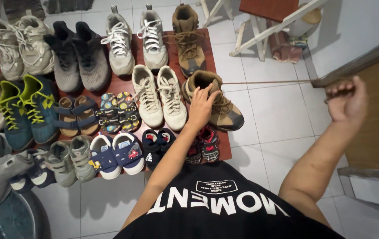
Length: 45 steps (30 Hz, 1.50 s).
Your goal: Arranging and organizing various pairs of shoes, boots, and sneakers laid out on the floor.
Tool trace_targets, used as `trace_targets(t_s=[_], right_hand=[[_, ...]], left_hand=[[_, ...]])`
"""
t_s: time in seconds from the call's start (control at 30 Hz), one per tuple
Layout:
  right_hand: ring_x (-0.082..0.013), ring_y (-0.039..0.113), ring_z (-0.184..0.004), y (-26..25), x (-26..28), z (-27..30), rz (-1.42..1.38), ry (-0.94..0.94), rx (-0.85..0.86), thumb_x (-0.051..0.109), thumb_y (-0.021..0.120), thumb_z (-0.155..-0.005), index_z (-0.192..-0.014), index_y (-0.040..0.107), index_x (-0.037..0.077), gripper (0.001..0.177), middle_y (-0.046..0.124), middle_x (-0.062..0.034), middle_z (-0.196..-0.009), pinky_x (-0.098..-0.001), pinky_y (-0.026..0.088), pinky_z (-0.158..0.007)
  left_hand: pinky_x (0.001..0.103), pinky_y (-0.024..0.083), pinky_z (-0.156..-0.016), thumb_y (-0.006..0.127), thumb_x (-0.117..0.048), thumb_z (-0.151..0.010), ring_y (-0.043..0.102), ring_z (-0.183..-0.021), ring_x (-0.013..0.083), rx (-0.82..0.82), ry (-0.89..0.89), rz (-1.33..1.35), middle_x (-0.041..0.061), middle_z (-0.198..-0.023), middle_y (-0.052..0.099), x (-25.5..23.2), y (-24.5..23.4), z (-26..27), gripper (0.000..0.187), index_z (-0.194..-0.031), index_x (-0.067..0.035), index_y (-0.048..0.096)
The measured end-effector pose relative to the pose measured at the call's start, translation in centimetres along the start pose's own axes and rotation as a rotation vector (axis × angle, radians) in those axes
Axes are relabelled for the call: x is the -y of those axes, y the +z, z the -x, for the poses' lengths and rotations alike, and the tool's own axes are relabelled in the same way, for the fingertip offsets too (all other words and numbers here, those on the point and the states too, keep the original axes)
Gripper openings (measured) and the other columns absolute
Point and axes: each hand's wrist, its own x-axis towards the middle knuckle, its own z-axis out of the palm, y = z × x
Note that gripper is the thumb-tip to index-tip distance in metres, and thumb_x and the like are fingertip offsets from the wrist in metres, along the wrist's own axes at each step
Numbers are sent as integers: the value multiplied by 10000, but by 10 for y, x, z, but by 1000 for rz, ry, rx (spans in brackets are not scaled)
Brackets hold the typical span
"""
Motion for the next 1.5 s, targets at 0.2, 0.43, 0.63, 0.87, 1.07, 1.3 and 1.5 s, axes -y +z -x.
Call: trace_targets(t_s=[0.2, 0.43, 0.63, 0.87, 1.07, 1.3, 1.5], right_hand=[[-144, 603, -658, -56, -61, -14, 698, -185, -274, 166, 630, -1072, -918, 688, 89, 181, 655, -40, -760, -291, 471, -616], [-179, 675, -756, -79, -187, -4, 1067, 340, -68, 93, 595, -984, -961, 703, -18, 157, 707, -107, -848, -304, 561, -725], [-176, 704, -884, -65, -236, -10, 1079, 574, 112, 154, 628, -987, -1088, 702, -5, 202, 749, -107, -981, -291, 538, -782], [-171, 703, -872, 12, -223, -6, 1175, 450, 79, 166, 595, -1000, -1082, 700, 50, 176, 750, -78, -982, -284, 534, -754], [-138, 674, -832, 132, -215, 9, 1089, -59, 100, 134, 642, -1051, -1022, 682, -2, 145, 718, -80, -934, -272, 564, -774], [-105, 693, -872, 273, -305, 28, 1116, -290, 351, 134, 689, -1041, -1013, 637, 24, 125, 728, -44, -947, -257, 565, -792], [-259, 748, -829, 315, -448, 24, 1317, -307, 613, 208, 708, -947, -978, 710, 34, 177, 748, -162, -904, -372, 567, -756]], left_hand=[[518, 316, -1220, 562, 8, -861, 523, -1299, 332, -13, 3, 5, 160, -1455, 519, 0, -2, 0, 504, -1349, -107, 605], [538, 280, -1232, 628, 6, -840, 420, -1421, 385, 71, 21, 132, 192, -1516, 458, 6, -23, 1, 467, -1298, -88, 617], [517, 324, -1231, 652, 28, -835, 405, -1448, 418, 67, -46, 294, 188, -1534, 448, 28, -46, 19, 377, -1191, -97, 659], [461, 420, -1144, 651, 9, -842, 486, -1364, 411, -4, -255, 274, 186, -1456, 494, 81, -73, 57, 340, -1173, -69, 653], [479, 427, -1098, 679, -21, -865, 497, -1303, 426, -138, -404, 130, 215, -1385, 509, 142, -116, 79, 404, -1261, -34, 603], [490, 396, -1144, 702, -50, -834, 497, -1310, 418, -67, -469, 23, 197, -1402, 526, 204, -134, 96, 496, -1310, -29, 566], [511, 325, -1191, 810, -181, -793, 432, -1396, 413, 96, -367, -91, 205, -1478, 478, 232, -128, 89, 649, -1354, -16, 529]])
